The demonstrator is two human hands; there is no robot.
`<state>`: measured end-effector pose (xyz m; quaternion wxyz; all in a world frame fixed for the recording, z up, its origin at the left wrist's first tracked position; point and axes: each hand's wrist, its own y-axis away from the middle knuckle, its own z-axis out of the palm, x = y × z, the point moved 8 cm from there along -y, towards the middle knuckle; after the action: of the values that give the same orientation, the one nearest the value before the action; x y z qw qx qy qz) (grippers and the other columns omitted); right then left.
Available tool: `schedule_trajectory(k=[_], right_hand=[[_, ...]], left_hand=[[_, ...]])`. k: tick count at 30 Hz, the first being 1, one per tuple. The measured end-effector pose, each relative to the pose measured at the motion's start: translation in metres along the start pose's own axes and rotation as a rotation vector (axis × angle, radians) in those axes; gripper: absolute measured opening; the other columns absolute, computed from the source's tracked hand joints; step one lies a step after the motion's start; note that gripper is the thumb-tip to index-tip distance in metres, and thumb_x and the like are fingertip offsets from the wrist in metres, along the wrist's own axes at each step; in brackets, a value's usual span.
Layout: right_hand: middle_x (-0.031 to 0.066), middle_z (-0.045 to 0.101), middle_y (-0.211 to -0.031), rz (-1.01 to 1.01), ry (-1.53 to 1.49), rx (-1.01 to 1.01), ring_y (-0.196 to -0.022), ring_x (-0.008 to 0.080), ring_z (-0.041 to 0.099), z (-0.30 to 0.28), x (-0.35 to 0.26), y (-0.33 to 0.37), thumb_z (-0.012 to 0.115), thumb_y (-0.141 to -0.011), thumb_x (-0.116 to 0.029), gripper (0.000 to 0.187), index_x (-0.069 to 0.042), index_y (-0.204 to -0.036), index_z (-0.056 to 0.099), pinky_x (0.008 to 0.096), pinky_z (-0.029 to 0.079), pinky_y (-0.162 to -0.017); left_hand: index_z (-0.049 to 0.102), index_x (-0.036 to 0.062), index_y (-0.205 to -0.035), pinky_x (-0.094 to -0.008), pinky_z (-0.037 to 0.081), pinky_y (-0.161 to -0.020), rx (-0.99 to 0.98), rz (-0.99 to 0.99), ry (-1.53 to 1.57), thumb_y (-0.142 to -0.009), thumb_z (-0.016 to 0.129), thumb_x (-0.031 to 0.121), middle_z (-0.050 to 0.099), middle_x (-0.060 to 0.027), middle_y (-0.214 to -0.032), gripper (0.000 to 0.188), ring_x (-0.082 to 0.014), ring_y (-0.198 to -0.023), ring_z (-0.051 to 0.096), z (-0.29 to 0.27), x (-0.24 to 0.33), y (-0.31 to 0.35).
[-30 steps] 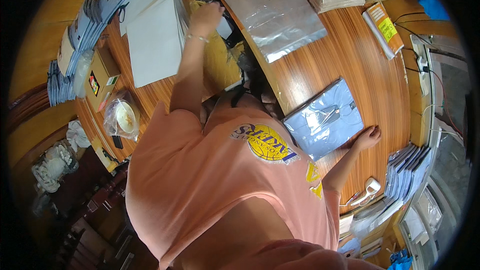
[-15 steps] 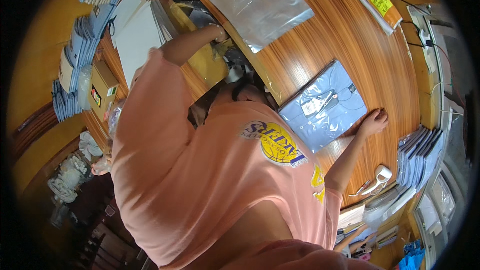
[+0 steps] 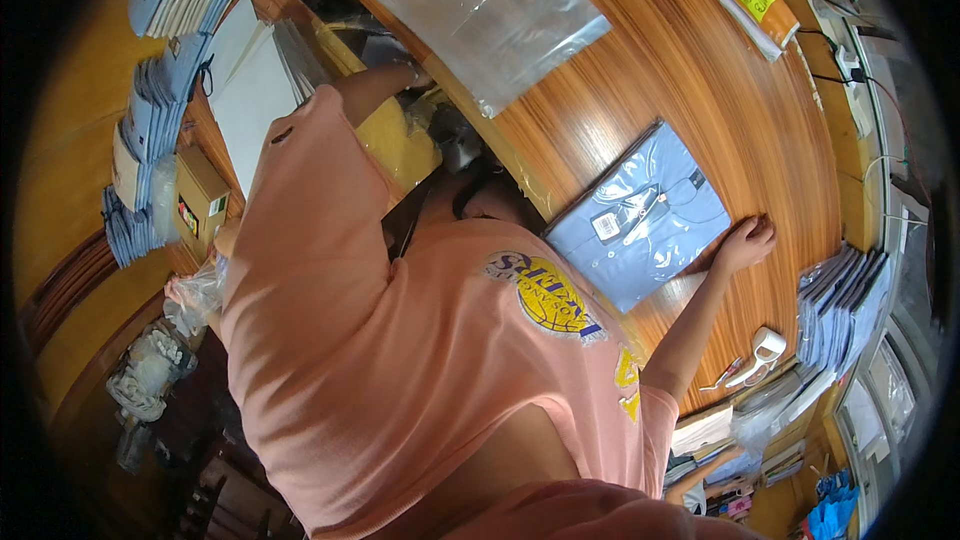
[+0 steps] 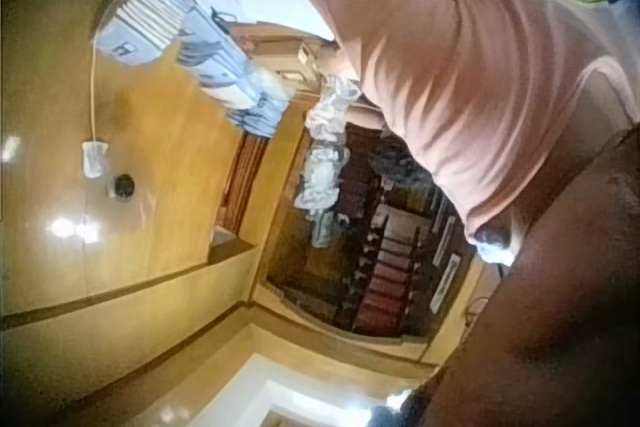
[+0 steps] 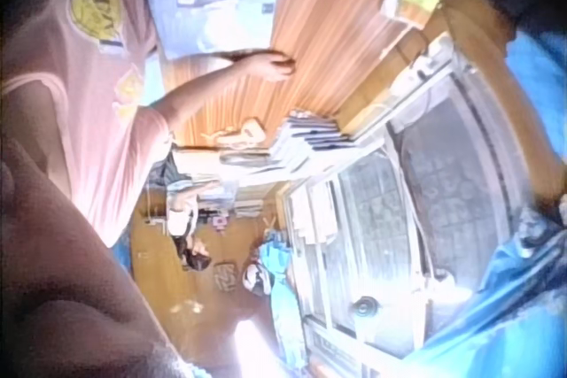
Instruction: The person folds a light blue shirt, places it into a clear plastic bag, and secures it with a rubber band. They then write in a notebook before folding another shirt and placing a cardboard insert inside it.
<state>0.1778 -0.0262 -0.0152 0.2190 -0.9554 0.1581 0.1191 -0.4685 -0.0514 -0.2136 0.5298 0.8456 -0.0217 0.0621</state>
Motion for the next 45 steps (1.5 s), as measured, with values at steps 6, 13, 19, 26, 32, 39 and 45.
schedule_trajectory(k=[6,13,19,26,32,39,45], right_hand=[[0.0180,0.052,-0.117,-0.001,0.013,-0.013,-0.106,0.0373,0.049,-0.002,-0.008,0.000,0.056,-0.084,-0.027,0.037,-0.004,-0.113,0.057,0.0478,0.038,-0.088],[0.0168,0.056,-0.105,-0.066,-0.010,0.048,-0.097,0.0352,0.054,-0.007,-0.015,0.000,0.057,-0.084,-0.027,0.034,-0.002,-0.106,0.060,0.0469,0.043,-0.081],[0.0179,0.056,-0.104,-0.113,0.021,0.068,-0.094,0.0367,0.055,-0.007,-0.014,0.000,0.057,-0.082,-0.025,0.032,-0.002,-0.104,0.061,0.0467,0.045,-0.079],[0.0177,0.056,-0.103,-0.081,0.049,0.053,-0.094,0.0372,0.054,-0.004,-0.013,-0.001,0.055,-0.083,-0.027,0.033,-0.002,-0.104,0.061,0.0479,0.044,-0.078],[0.0197,0.055,-0.105,-0.104,0.021,0.049,-0.095,0.0386,0.053,-0.002,-0.011,-0.002,0.054,-0.084,-0.026,0.033,-0.001,-0.104,0.060,0.0482,0.043,-0.080],[0.0213,0.054,-0.106,-0.086,-0.035,0.007,-0.097,0.0392,0.052,-0.006,-0.023,-0.003,0.054,-0.084,-0.026,0.034,0.001,-0.105,0.059,0.0479,0.042,-0.082],[0.0204,0.054,-0.106,-0.068,-0.014,0.002,-0.098,0.0387,0.052,-0.008,-0.024,0.001,0.053,-0.085,-0.026,0.034,-0.001,-0.107,0.058,0.0478,0.042,-0.083]], left_hand=[[0.061,-0.0028,-0.096,-0.0360,0.048,-0.070,0.008,-0.029,0.126,-0.079,0.055,0.013,0.065,-0.0157,-0.094,0.024,-0.0249,-0.088,0.063,0.011,-0.004,-0.008],[0.062,-0.0027,-0.094,-0.0347,0.048,-0.068,0.044,0.014,0.313,-0.079,0.055,0.013,0.065,-0.0151,-0.093,0.023,-0.0238,-0.088,0.063,-0.018,-0.036,0.040],[0.062,-0.0016,-0.091,-0.0316,0.048,-0.065,0.006,0.146,0.160,-0.085,0.053,0.015,0.065,-0.0121,-0.085,0.020,-0.0184,-0.081,0.062,-0.033,-0.054,0.087],[0.060,0.0000,-0.084,-0.0333,0.049,-0.058,0.074,0.196,0.419,-0.091,0.044,0.018,0.064,-0.0090,-0.082,0.025,-0.0201,-0.070,0.062,-0.044,-0.076,0.100],[0.049,0.0074,-0.127,-0.0374,0.049,-0.074,-0.115,-0.013,0.020,-0.086,0.050,0.021,0.063,-0.0095,-0.107,0.042,-0.0247,-0.084,0.063,-0.010,-0.050,0.040],[0.050,0.0073,-0.125,-0.0390,0.049,-0.077,-0.124,-0.121,0.129,-0.084,0.051,0.023,0.062,-0.0109,-0.110,0.044,-0.0266,-0.088,0.062,0.013,-0.045,-0.008],[0.053,0.0045,-0.122,-0.0390,0.049,-0.077,-0.062,0.073,0.141,-0.083,0.050,0.022,0.064,-0.0120,-0.107,0.042,-0.0267,-0.088,0.063,-0.018,-0.075,0.049]])
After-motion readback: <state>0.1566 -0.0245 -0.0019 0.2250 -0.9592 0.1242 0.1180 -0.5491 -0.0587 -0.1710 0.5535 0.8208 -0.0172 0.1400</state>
